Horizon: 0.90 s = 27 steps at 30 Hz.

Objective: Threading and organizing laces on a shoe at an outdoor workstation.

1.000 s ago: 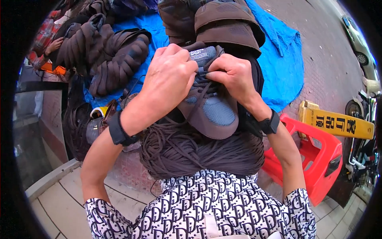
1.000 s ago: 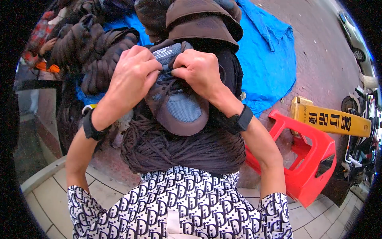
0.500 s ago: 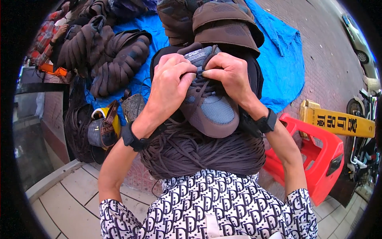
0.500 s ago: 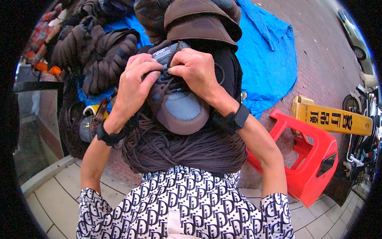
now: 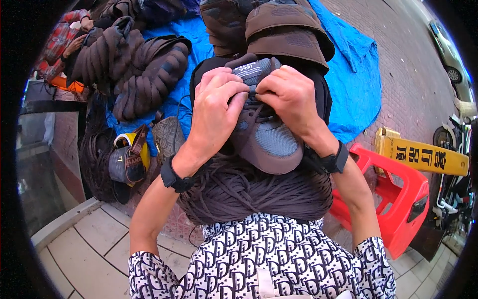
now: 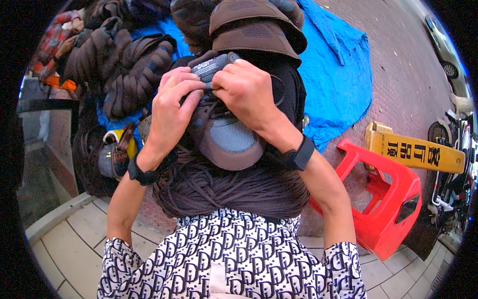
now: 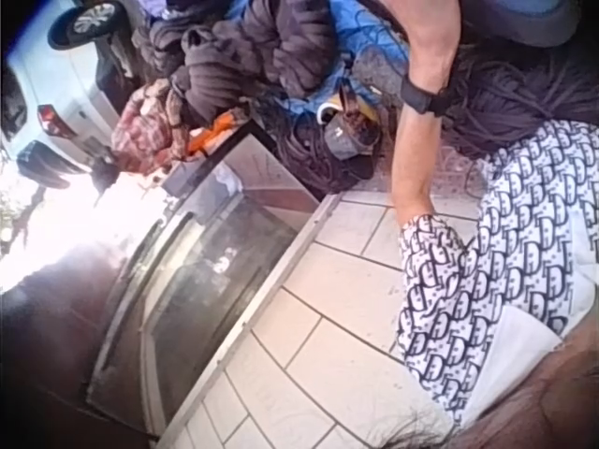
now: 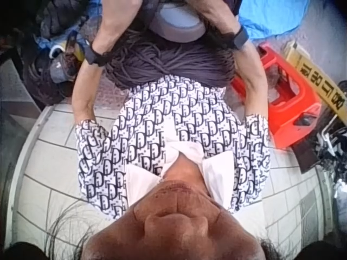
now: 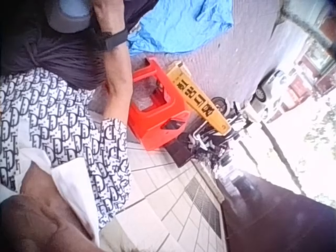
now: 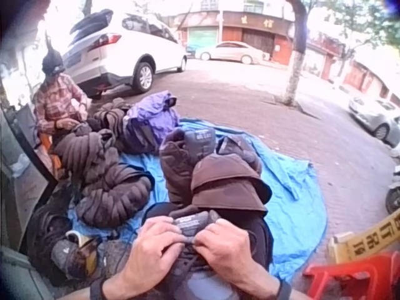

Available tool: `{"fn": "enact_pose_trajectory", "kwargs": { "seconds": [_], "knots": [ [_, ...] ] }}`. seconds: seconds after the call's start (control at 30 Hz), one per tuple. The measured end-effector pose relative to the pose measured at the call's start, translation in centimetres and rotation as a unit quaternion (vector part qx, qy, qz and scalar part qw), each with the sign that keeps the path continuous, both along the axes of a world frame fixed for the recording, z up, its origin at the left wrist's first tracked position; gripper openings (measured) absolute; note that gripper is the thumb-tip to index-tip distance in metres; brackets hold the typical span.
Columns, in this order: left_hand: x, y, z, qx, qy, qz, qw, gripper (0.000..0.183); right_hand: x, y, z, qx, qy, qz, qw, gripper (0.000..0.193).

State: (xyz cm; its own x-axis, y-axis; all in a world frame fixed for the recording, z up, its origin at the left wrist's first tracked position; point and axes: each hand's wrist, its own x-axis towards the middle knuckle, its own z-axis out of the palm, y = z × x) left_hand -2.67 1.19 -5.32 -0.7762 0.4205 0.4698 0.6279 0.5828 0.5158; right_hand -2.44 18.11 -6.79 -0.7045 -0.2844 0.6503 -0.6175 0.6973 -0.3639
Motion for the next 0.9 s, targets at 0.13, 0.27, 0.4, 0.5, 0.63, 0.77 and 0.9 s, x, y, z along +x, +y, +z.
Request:
{"fn": "enact_pose_trajectory", "kwargs": {
  "seconds": [0.13, 0.27, 0.4, 0.5, 0.63, 0.77, 0.9],
  "knots": [
    [-0.4, -0.1, -0.2, 0.01, -0.006, -0.014, 1.0, 0.013, -0.9, 0.6, 0.0, -0.069, -0.053, 0.069, 0.994, 0.009],
    [-0.6, -0.5, 0.4, 0.001, -0.052, -0.024, 0.998, 0.012, -0.5, 0.8, 0.5, -0.113, -0.126, 0.079, 0.982, 0.01],
    [0.1, -0.1, 0.6, -0.049, 0.012, -0.009, 0.999, 0.011, -0.1, 0.4, 0.4, -0.102, -0.118, 0.036, 0.987, 0.011],
    [0.3, 0.0, 0.0, -0.039, 0.03, -0.004, 0.999, 0.012, 0.2, 0.1, -0.2, -0.15, -0.115, 0.027, 0.982, 0.011],
    [0.0, 0.3, -0.2, 0.007, 0.017, 0.001, 1.0, 0.012, -0.1, -0.4, -0.4, -0.134, -0.069, 0.0, 0.989, 0.009],
    [-0.1, 0.0, 0.3, -0.028, 0.013, 0.007, 1.0, 0.012, 0.6, -0.3, 0.6, -0.063, -0.069, -0.025, 0.995, 0.018],
    [0.0, 0.1, 0.8, -0.078, 0.031, 0.004, 0.996, 0.011, 0.5, -0.3, 1.1, -0.084, -0.106, -0.025, 0.99, 0.021]
  ]
}}
